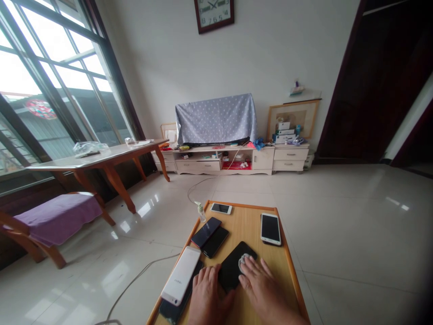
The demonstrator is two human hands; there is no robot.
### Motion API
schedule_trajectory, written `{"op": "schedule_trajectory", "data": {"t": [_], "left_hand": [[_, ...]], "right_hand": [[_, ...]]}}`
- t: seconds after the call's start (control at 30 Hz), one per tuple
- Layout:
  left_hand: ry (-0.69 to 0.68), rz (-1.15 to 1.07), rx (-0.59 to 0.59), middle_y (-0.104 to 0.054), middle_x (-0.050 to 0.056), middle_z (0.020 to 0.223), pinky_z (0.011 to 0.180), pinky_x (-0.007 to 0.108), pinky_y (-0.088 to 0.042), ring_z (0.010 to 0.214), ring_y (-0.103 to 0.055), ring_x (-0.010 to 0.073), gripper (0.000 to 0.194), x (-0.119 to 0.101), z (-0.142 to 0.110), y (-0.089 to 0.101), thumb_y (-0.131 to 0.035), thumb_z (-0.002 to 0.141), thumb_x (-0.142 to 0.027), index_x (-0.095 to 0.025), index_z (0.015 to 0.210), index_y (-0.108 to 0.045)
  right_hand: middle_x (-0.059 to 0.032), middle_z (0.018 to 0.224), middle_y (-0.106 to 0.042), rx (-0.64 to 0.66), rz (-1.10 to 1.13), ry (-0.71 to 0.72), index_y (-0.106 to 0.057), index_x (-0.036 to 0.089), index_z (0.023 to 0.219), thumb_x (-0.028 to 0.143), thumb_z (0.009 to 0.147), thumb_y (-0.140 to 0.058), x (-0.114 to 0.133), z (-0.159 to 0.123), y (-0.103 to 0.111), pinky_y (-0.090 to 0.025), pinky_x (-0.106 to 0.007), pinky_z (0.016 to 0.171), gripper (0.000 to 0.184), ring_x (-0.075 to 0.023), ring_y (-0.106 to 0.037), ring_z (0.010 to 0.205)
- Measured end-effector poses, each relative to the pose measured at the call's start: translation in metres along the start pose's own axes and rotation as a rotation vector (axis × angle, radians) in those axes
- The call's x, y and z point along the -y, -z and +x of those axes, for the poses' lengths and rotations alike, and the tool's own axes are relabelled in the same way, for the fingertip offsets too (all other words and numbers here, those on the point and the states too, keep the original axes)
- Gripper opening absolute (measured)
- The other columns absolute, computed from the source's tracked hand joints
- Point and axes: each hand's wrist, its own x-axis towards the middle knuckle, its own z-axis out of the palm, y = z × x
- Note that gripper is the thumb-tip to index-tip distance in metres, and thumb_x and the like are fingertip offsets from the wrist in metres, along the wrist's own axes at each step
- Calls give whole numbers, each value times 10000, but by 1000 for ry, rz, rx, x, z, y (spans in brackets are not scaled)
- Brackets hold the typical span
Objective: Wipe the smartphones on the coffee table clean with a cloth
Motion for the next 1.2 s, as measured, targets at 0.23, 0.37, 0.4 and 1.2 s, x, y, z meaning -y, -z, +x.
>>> {"op": "schedule_trajectory", "data": {"t": [0.23, 0.37, 0.4, 1.2], "left_hand": [[-2, 29, 24, -597, 109, 1389, 1110, 404, -328, 1309, -485, 290, 657, 8, 3, -7, -602, 754, -357, -197, 1388, -540], [-6, 39, 26, -590, 107, 1401, 1115, 410, -325, 1315, -481, 287, 665, 9, 3, -7, -591, 751, -341, -194, 1396, -529], [0, 34, 10, -594, 105, 1394, 1115, 414, -324, 1311, -483, 289, 660, 7, 3, -7, -598, 750, -359, -199, 1387, -535], [-15, 17, -2, -599, 111, 1371, 1110, 417, -319, 1287, -487, 300, 649, 10, 3, -4, -568, 746, -327, -196, 1381, -537]], "right_hand": [[-128, 1439, -560, 47, 14, 150, -628, 195, 1367, 517, 1020, -424, 17, -5, -16, -378, -560, 1164, 515, -323, -523, 1350], [-82, 1407, -602, 27, 46, 172, -646, 267, 1339, 469, 1038, -412, 18, -3, -12, -349, -575, 1175, 432, -289, -553, 1326], [-75, 1414, -600, -1, 36, 130, -637, 278, 1348, 461, 1049, -386, 13, -1, -7, -333, -588, 1179, 431, -284, -543, 1337], [-111, 1483, -527, 42, 45, -2, -587, 242, 1411, 523, 1044, -336, 23, 18, -11, -201, -622, 1212, 525, -313, -446, 1414]]}}
